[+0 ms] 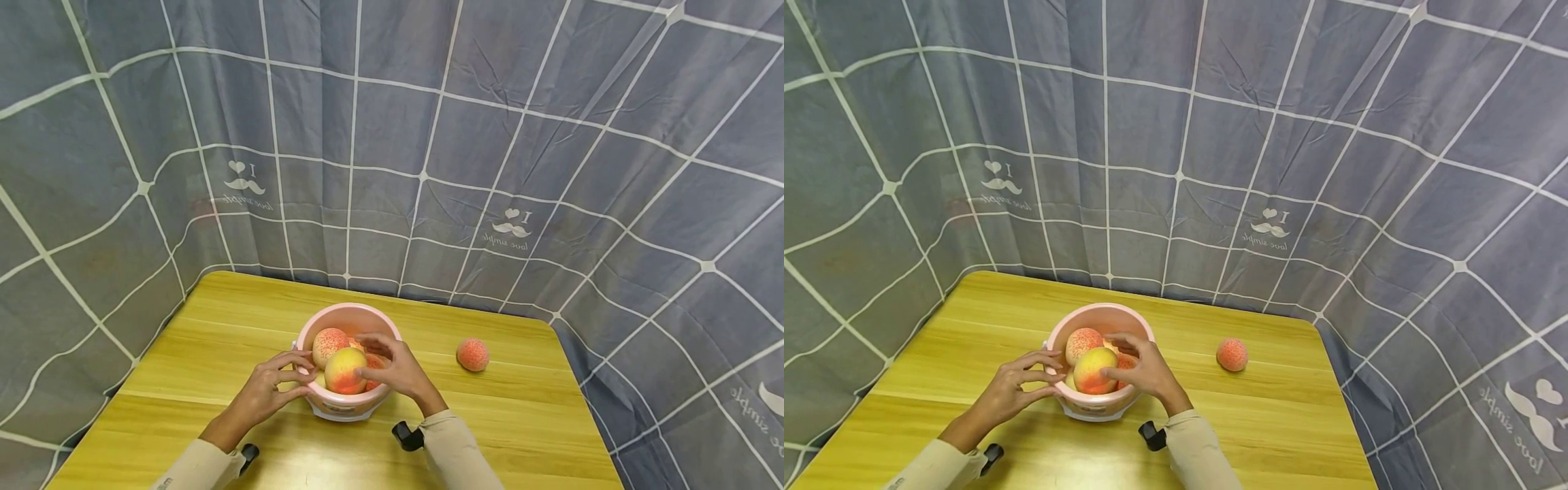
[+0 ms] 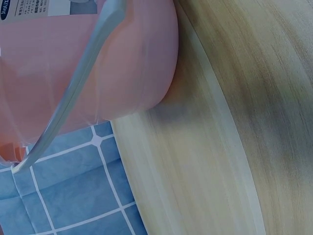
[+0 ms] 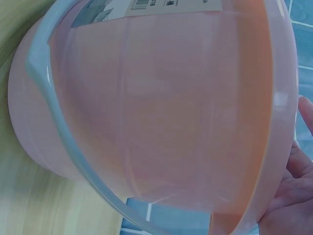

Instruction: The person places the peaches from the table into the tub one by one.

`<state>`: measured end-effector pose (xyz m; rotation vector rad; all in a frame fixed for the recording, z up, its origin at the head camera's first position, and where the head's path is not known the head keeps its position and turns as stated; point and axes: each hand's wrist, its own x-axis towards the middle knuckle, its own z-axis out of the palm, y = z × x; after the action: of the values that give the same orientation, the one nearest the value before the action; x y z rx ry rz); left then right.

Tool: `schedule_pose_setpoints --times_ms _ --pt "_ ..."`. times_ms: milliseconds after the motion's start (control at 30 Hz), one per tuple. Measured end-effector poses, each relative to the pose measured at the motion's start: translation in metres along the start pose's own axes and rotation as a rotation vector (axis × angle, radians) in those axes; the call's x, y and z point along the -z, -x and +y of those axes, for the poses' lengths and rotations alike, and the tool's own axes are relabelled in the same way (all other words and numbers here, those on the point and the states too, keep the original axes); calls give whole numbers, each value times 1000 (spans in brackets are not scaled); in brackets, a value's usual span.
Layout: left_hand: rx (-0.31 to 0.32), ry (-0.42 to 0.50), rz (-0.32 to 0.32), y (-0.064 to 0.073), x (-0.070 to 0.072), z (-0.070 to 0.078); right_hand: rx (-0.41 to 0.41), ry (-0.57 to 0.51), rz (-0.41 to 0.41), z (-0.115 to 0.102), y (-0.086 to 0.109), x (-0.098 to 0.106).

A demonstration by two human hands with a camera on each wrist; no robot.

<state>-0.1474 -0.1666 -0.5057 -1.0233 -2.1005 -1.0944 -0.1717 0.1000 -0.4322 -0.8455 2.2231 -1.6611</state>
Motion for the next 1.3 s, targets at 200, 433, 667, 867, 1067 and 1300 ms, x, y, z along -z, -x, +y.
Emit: schedule_pose_setpoints --times_ms 200,433,667,867,1067,1300 --pt "-14 6 7 -1 0 -1 14 -25 18 1 1 1" --pt "-19 -8 13 0 1 -2 9 -3 54 3 6 6" --pt "-14 -11 9 -1 1 -2 36 22 134 9 10 12" --pt "-15 -12 8 -1 0 -3 55 25 201 12 15 16" --pt "-27 1 19 0 -2 -2 70 13 229 15 20 21" --pt "-16 -8 16 1 -2 -2 77 -7 271 21 24 29"
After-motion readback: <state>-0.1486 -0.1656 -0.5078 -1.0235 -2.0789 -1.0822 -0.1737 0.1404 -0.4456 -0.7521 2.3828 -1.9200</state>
